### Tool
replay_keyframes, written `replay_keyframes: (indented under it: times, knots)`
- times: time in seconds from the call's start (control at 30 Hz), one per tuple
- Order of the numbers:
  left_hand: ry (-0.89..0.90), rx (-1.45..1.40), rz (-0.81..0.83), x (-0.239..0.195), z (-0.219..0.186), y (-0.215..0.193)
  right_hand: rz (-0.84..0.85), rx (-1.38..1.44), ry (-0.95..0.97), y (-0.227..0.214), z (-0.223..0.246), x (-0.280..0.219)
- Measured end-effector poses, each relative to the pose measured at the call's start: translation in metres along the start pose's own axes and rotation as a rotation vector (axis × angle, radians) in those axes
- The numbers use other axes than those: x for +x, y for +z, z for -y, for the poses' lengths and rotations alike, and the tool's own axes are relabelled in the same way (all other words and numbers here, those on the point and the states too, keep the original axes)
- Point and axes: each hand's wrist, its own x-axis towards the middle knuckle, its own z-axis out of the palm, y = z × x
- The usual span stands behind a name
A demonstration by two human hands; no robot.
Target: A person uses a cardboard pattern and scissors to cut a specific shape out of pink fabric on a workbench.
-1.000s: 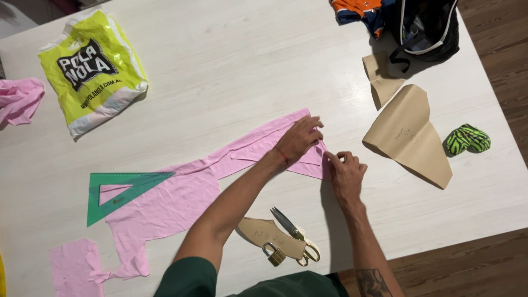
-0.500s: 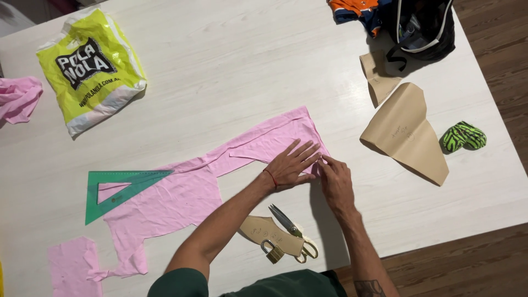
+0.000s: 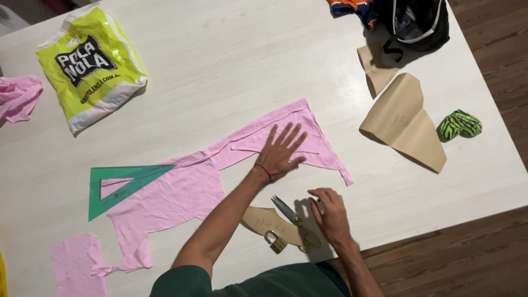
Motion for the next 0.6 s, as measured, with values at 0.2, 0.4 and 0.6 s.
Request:
replay_keyframes:
  times: [0.2, 0.4, 0.6]
  knots:
    - [-0.025, -0.208, -0.033, -0.013, -0.001, -0.048, 0.127, 0.040, 0.021, 0.009, 0.009, -0.034]
    - [-0.194, -0.741, -0.512, -0.039, 0.092, -0.037, 0.211, -0.045, -0.020, 0.021, 0.013, -0.057]
    - [-0.275, -0.470, -0.284, -0.112, 0.060, -0.082, 0.110, -0.249, -0.159, 0.039, 0.001, -0.074]
